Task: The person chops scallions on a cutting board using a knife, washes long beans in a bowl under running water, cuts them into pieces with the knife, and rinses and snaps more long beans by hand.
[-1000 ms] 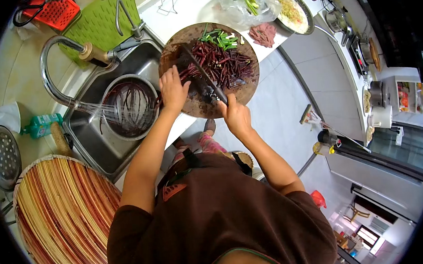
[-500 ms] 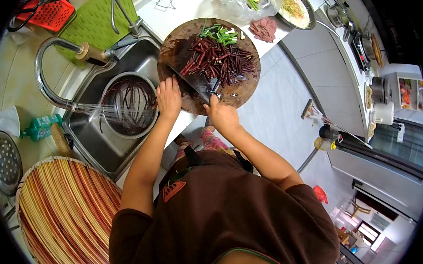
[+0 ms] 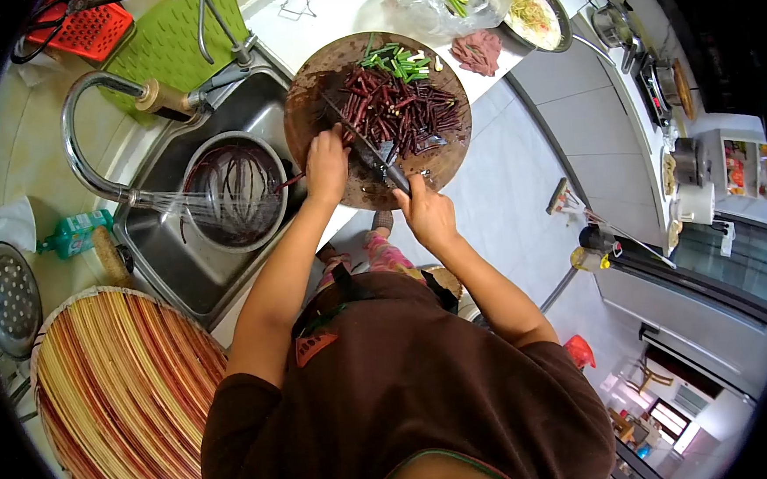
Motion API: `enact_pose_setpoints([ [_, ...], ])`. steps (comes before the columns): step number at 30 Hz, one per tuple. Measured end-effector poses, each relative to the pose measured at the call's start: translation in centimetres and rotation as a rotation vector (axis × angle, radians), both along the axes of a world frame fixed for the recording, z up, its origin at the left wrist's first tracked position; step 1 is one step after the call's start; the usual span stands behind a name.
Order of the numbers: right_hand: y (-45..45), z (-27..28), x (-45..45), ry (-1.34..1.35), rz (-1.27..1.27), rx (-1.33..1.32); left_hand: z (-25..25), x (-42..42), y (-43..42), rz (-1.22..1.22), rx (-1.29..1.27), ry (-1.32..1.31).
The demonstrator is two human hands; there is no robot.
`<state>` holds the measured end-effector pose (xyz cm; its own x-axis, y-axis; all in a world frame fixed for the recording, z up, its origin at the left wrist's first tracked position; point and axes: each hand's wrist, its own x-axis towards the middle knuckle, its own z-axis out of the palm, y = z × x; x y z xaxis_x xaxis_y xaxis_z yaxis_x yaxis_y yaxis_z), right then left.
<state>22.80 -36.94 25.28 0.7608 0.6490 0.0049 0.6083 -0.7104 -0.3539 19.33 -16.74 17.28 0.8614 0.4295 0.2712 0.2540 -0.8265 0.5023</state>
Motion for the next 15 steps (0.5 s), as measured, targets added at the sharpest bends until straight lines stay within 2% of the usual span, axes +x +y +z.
enact_pose_setpoints([
  [1, 0.0, 0.9, -0.3, 0.007, 0.017, -0.03, 0.9, -0.1, -0.1, 0.076, -0.083, -0.043],
  [4, -0.2, 0.7, -0.8, 0.016, 0.077, -0.093, 2.0, -2.9, 0.2, 0.132, -0.006, -0.05],
  [8, 0.1, -0.8, -1.3, 0.055, 0.098, -0.152, 0.8, -6.5, 0.9, 0.002, 0.107, 0.034],
  [15, 2.4, -2.8, -0.2, 0.02, 0.038, -0.073, -0.6, -6.0, 0.5, -0.031, 0.143, -0.044],
])
